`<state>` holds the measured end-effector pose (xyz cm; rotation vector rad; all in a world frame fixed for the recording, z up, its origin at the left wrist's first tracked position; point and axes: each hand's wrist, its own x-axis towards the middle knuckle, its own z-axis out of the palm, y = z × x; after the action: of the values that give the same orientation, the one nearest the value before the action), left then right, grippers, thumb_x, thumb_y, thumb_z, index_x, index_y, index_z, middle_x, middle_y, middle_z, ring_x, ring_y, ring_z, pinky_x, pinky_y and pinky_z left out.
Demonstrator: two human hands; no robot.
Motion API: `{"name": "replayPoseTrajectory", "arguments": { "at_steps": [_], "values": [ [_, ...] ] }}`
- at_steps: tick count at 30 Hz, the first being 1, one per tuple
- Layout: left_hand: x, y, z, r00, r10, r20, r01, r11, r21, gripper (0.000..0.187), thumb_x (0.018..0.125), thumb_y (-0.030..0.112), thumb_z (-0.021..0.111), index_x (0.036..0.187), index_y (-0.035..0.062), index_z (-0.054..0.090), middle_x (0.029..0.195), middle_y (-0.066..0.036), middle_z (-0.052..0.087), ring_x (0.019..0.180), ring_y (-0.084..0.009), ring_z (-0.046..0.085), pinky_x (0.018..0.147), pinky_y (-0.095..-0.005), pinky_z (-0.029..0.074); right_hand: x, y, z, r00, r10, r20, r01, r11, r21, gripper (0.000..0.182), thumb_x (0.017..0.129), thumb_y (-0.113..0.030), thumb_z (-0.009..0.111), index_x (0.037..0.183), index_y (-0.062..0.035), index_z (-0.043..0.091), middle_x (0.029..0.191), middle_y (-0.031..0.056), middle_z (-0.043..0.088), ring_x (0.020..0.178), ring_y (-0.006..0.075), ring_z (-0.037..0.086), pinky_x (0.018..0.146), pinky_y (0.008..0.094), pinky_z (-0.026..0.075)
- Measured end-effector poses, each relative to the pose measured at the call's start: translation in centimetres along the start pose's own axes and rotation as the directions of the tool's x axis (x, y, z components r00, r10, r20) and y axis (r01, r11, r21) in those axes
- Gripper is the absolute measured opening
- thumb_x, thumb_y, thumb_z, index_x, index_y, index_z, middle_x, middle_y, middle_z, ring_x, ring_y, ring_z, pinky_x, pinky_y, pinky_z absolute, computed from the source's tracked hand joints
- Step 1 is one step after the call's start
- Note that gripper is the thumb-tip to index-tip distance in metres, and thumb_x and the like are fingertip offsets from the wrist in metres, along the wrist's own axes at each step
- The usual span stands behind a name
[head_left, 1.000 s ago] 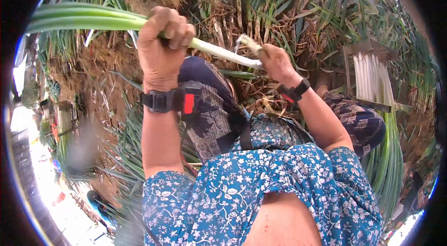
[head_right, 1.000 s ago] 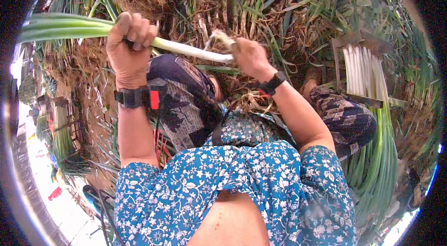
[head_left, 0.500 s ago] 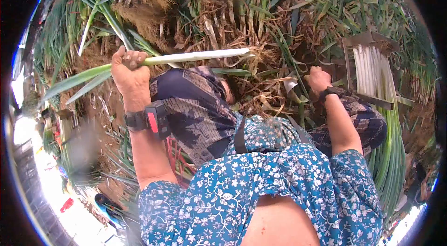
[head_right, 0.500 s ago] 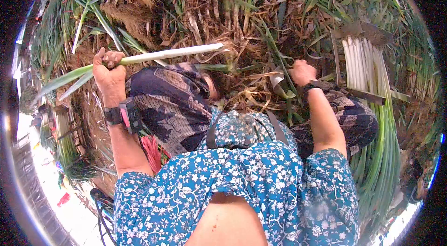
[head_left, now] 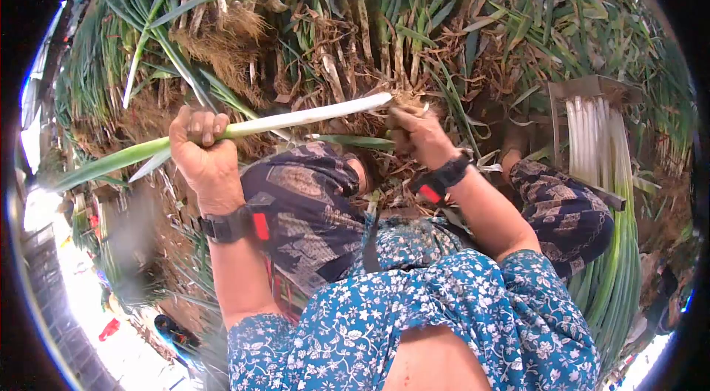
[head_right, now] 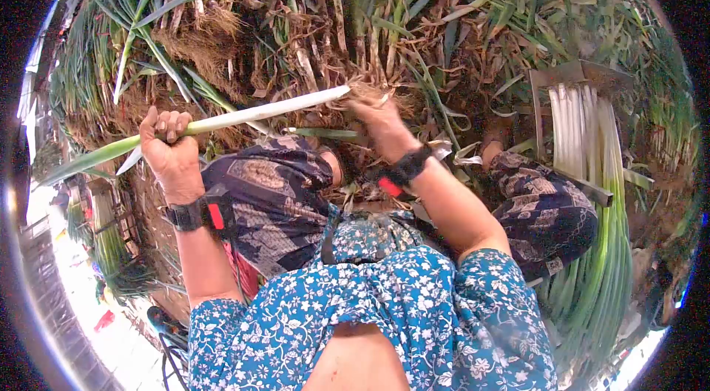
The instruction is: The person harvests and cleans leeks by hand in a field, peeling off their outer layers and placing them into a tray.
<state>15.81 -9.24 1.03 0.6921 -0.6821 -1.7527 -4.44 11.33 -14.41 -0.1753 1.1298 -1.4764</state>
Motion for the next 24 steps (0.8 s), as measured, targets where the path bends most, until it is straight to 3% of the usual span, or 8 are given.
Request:
{"name": "replayPoseTrajectory", "arguments": {
  "at_steps": [1, 3, 6, 9, 13, 17, 20, 24],
  "values": [
    [0.4, 0.0, 0.0, 1.000, -0.010, 0.005, 0.010, 1.000, 0.005, 0.034, 0.078, 0.007, 0.060, 0.060, 0.0143, 0.032, 0.053, 0.005, 0.026, 0.047, -0.0084, 0.023, 0.049, -0.0256, 0.025, 0.4, 0.0, -1.9, 0.989, -0.024, -0.148, -0.019, 0.960, -0.279, 0.019, 0.088, -0.021, 0.054, 0.096, -0.0056, 0.062, 0.074, 0.0029, 0.061, 0.068, 0.0119, 0.054, 0.062, 0.0276, 0.045],
    [0.5, -0.5, 0.8, 1.000, -0.006, -0.025, 0.009, 0.994, 0.110, 0.031, 0.080, 0.009, 0.059, 0.062, 0.0133, 0.035, 0.053, 0.005, 0.029, 0.046, -0.0082, 0.024, 0.048, -0.0255, 0.025, 6.2, 8.2, -13.2, 0.870, -0.482, -0.109, 0.131, 0.438, -0.889, 0.023, 0.081, -0.025, 0.058, 0.098, -0.0108, 0.063, 0.083, 0.0136, 0.064, 0.077, 0.0319, 0.061, 0.068, 0.0378, 0.046],
    [0.8, -1.0, 1.6, 0.999, -0.020, -0.045, 0.028, 0.980, 0.198, 0.028, 0.082, 0.011, 0.059, 0.063, 0.0121, 0.039, 0.053, 0.004, 0.032, 0.045, -0.0081, 0.026, 0.048, -0.0248, 0.025, 4.4, 5.6, -18.5, 0.880, -0.245, -0.406, -0.392, 0.106, -0.914, 0.017, 0.076, -0.021, 0.055, 0.086, -0.0099, 0.062, 0.089, 0.0143, 0.065, 0.085, 0.0337, 0.062, 0.072, 0.0434, 0.049],
    [1.1, -1.7, 2.5, 0.985, -0.123, 0.123, 0.092, 0.969, 0.228, 0.013, 0.084, 0.017, 0.061, 0.079, 0.0070, 0.054, 0.059, 0.002, 0.038, 0.047, -0.0088, 0.031, 0.049, -0.0246, 0.030, 6.9, 3.9, -18.2, 0.924, -0.135, -0.359, -0.367, -0.044, -0.929, 0.024, 0.076, -0.020, 0.054, 0.094, -0.0041, 0.057, 0.086, 0.0171, 0.063, 0.088, 0.0364, 0.061, 0.071, 0.0441, 0.049],
    [0.8, -4.3, 5.2, 0.989, -0.146, 0.001, 0.134, 0.908, 0.397, 0.017, 0.084, 0.021, 0.063, 0.089, 0.0050, 0.058, 0.066, -0.002, 0.045, 0.051, -0.0090, 0.037, 0.051, -0.0257, 0.035, 13.1, 0.6, -12.4, 0.961, -0.274, -0.042, -0.032, 0.043, -0.999, 0.031, 0.079, -0.022, 0.051, 0.100, 0.0009, 0.049, 0.099, 0.0255, 0.057, 0.094, 0.0409, 0.056, 0.078, 0.0472, 0.046],
    [0.1, -5.6, 7.1, 0.975, -0.220, -0.030, 0.198, 0.800, 0.567, 0.023, 0.083, 0.019, 0.064, 0.096, 0.0010, 0.056, 0.070, -0.003, 0.049, 0.052, -0.0091, 0.043, 0.048, -0.0234, 0.039, 21.5, 2.9, -10.3, 0.917, -0.250, -0.311, -0.234, 0.295, -0.926, 0.031, 0.080, -0.027, 0.056, 0.095, -0.0006, 0.050, 0.096, 0.0243, 0.058, 0.090, 0.0419, 0.057, 0.079, 0.0480, 0.047],
    [-0.2, -6.6, 7.7, 0.961, -0.275, -0.010, 0.223, 0.754, 0.618, 0.023, 0.087, 0.018, 0.059, 0.100, 0.0004, 0.053, 0.067, -0.003, 0.046, 0.048, -0.0077, 0.038, 0.047, -0.0224, 0.036, 24.8, 4.9, -10.6, 0.918, -0.287, -0.274, -0.283, 0.010, -0.959, 0.035, 0.077, -0.027, 0.058, 0.100, -0.0005, 0.053, 0.100, 0.0227, 0.060, 0.090, 0.0402, 0.059, 0.078, 0.0450, 0.048],
    [-0.4, -6.8, 8.6, 0.938, -0.344, -0.035, 0.295, 0.744, 0.600, 0.020, 0.087, 0.014, 0.058, 0.100, -0.0002, 0.054, 0.066, -0.002, 0.046, 0.048, -0.0061, 0.036, 0.047, -0.0214, 0.035, 23.5, 2.1, -12.4, 0.868, -0.241, -0.434, -0.298, 0.444, -0.845, 0.027, 0.073, -0.019, 0.059, 0.091, 0.0017, 0.056, 0.086, 0.0198, 0.060, 0.082, 0.0346, 0.060, 0.071, 0.0401, 0.049]
  ]
}}
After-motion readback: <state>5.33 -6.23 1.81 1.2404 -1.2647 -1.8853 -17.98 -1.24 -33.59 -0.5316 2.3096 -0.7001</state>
